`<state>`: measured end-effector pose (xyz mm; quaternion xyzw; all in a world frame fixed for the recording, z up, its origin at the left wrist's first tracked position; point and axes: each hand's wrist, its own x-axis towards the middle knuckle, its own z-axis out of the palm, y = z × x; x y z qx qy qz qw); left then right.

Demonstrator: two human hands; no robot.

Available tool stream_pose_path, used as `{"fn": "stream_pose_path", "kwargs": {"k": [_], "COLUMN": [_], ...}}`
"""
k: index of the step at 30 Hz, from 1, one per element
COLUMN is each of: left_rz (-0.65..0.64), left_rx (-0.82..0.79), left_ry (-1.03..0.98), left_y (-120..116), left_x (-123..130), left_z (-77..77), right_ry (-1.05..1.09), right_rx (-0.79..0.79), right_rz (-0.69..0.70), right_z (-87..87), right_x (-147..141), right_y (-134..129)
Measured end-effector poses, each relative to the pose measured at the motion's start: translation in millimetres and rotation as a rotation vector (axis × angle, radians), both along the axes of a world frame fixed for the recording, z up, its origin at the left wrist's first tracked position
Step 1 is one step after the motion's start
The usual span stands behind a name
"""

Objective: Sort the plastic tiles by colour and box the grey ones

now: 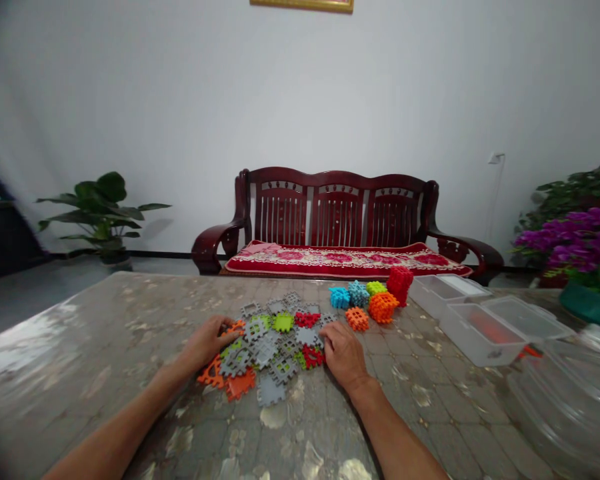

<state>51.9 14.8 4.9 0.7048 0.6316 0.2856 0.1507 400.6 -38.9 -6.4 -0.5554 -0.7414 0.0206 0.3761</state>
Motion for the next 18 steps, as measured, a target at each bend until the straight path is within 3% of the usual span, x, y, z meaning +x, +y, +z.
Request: {"fn": "stream_pose_path", "kwargs": {"k": [6,10,14,18], "left_rz": [0.089,0.083,0.068,0.076], "left_rx": [0.049,0.049,0.031,0.064], "left_ry": [-0.209,-0.365,-0.347,-0.182], "left_y": [1,8,7,3], "left_x": [-6,-9,-6,-10], "left_z": [3.5,-0.8,-1.5,11.8], "right_ry": [0.0,-0.023,-0.062,-0.148], "right_rx": [0.011,0.046,0.075,0.087], "right_rz": [0.005,0.0,0.058,0.193], "right_z": [-2.4,-0.8,5.6,10.7], "right_x": [2,1,-7,-21], "right_y": [2,-1,-9,-19]}}
